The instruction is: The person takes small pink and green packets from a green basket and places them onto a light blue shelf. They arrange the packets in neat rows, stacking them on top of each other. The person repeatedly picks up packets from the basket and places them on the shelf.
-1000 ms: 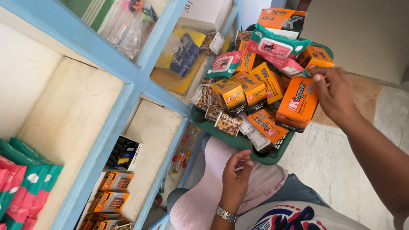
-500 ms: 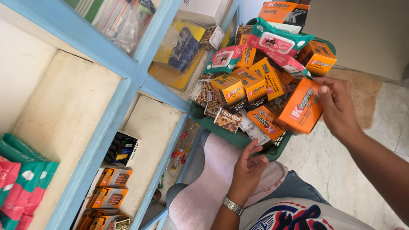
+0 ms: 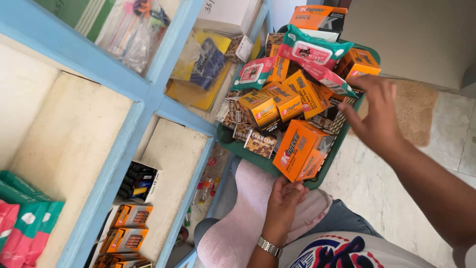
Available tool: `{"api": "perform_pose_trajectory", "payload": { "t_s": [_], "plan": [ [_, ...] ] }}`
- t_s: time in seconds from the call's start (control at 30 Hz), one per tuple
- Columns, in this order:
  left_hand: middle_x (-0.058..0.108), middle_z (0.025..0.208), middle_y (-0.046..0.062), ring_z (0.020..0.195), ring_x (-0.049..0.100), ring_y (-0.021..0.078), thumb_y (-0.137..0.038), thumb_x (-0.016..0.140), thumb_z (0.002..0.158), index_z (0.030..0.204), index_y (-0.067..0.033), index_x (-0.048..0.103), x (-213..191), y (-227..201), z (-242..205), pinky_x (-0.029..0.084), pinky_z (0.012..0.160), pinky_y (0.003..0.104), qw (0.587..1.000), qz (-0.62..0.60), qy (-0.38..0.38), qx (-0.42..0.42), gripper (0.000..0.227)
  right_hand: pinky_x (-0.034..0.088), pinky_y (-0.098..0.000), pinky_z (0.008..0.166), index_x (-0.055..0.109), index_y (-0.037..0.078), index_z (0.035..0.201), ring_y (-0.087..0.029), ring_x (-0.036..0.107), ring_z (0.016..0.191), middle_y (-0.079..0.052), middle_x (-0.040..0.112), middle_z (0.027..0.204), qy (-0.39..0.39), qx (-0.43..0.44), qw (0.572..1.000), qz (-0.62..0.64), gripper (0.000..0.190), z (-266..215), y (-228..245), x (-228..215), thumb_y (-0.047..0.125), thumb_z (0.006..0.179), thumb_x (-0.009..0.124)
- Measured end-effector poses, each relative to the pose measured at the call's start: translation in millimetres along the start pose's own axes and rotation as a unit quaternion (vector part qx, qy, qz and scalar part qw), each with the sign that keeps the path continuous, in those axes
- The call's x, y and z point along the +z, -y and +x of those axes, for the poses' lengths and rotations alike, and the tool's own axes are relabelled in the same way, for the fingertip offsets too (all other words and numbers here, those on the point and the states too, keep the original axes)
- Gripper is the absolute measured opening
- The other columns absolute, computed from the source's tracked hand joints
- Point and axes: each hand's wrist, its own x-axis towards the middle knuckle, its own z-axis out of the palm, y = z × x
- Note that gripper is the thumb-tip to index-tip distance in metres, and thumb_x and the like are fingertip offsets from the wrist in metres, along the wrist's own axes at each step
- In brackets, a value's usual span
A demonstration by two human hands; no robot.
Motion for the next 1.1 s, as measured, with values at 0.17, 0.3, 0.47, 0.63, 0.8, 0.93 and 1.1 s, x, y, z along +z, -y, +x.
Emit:
{"api": "perform_pose_trajectory", "payload": {
  "t_s": [0.17, 0.3, 0.47, 0.63, 0.8, 0.93, 1.1],
  "plan": [
    [0.063, 0.12, 0.004, 0.1, 0.067, 0.013, -0.013, 0.07, 0.09, 0.149, -0.0141, 0.04, -1.3, -10.8, -3.4, 0.056, 0.087, 0.028, 0.995, 0.006, -0.067, 0.069, 0.066, 0.037, -0.0505, 0.105, 0.068, 0.011, 0.132, -0.036, 0.048, 0.125, -0.014, 0.061, 0.132, 0.025, 0.047, 0.996, -0.067, 0.043, 8.0, -35.0, 24.0, 0.017, 0.091, 0.081],
    [0.062, 0.118, 0.006, 0.093, 0.063, 0.0107, -0.01, 0.072, 0.09, 0.149, -0.0103, 0.046, 0.3, -30.0, -11.1, 0.055, 0.082, 0.026, 0.982, 0.057, -0.109, 0.146, 0.064, 0.042, -0.0472, 0.105, 0.072, 0.009, 0.109, -0.032, 0.059, 0.117, -0.009, 0.068, 0.119, 0.015, 0.031, 0.999, -0.02, 0.015, 0.9, -37.4, 35.8, 0.011, 0.095, 0.078],
    [0.061, 0.121, 0.006, 0.1, 0.06, 0.0088, -0.013, 0.069, 0.095, 0.149, -0.0071, 0.049, 14.2, -52.0, -13.4, 0.053, 0.085, 0.024, 0.975, 0.082, -0.067, 0.194, 0.058, 0.048, -0.0433, 0.099, 0.067, 0.006, 0.102, -0.031, 0.064, 0.11, -0.01, 0.068, 0.11, 0.017, -0.003, 0.998, 0.062, 0.011, 2.4, -1.3, 29.0, 0.007, 0.095, 0.075],
    [0.061, 0.129, 0.007, 0.104, 0.06, 0.0093, -0.016, 0.067, 0.1, 0.152, -0.0062, 0.047, 23.1, -60.4, 2.9, 0.051, 0.089, 0.024, 0.971, 0.096, -0.025, 0.217, 0.057, 0.049, -0.0423, 0.097, 0.065, 0.005, 0.099, -0.031, 0.065, 0.107, -0.01, 0.067, 0.107, 0.016, -0.015, 0.993, 0.112, 0.011, 2.5, 32.2, 15.9, 0.005, 0.092, 0.074],
    [0.056, 0.142, 0.011, 0.118, 0.062, 0.0144, -0.025, 0.06, 0.101, 0.158, -0.0103, 0.034, 28.6, -61.2, 21.3, 0.053, 0.098, 0.027, 0.98, -0.011, 0.024, 0.197, 0.064, 0.049, -0.0403, 0.09, 0.069, 0.007, 0.098, -0.029, 0.062, 0.104, -0.008, 0.067, 0.105, 0.062, -0.059, 0.99, 0.116, 0.014, -8.3, 60.6, 16.1, 0.001, 0.085, 0.073],
    [0.056, 0.147, 0.012, 0.12, 0.062, 0.0159, -0.033, 0.058, 0.102, 0.157, -0.0083, 0.035, 32.3, -75.8, 27.2, 0.053, 0.098, 0.029, 0.985, -0.022, 0.019, 0.168, 0.065, 0.049, -0.0391, 0.087, 0.071, 0.01, 0.095, -0.028, 0.06, 0.102, -0.006, 0.067, 0.105, 0.07, -0.078, 0.99, 0.097, 0.016, -6.8, 69.6, 15.9, 0.002, 0.081, 0.075],
    [0.057, 0.146, 0.012, 0.119, 0.061, 0.0161, -0.044, 0.052, 0.104, 0.158, -0.0042, 0.039, 34.7, -87.0, 47.7, 0.049, 0.101, 0.031, 0.989, -0.075, 0.056, 0.116, 0.069, 0.045, -0.0422, 0.09, 0.073, 0.014, 0.1, -0.029, 0.06, 0.105, -0.005, 0.066, 0.109, 0.069, -0.122, 0.988, 0.065, 0.023, 1.2, 63.6, 9.9, 0.005, 0.079, 0.076]
  ]
}}
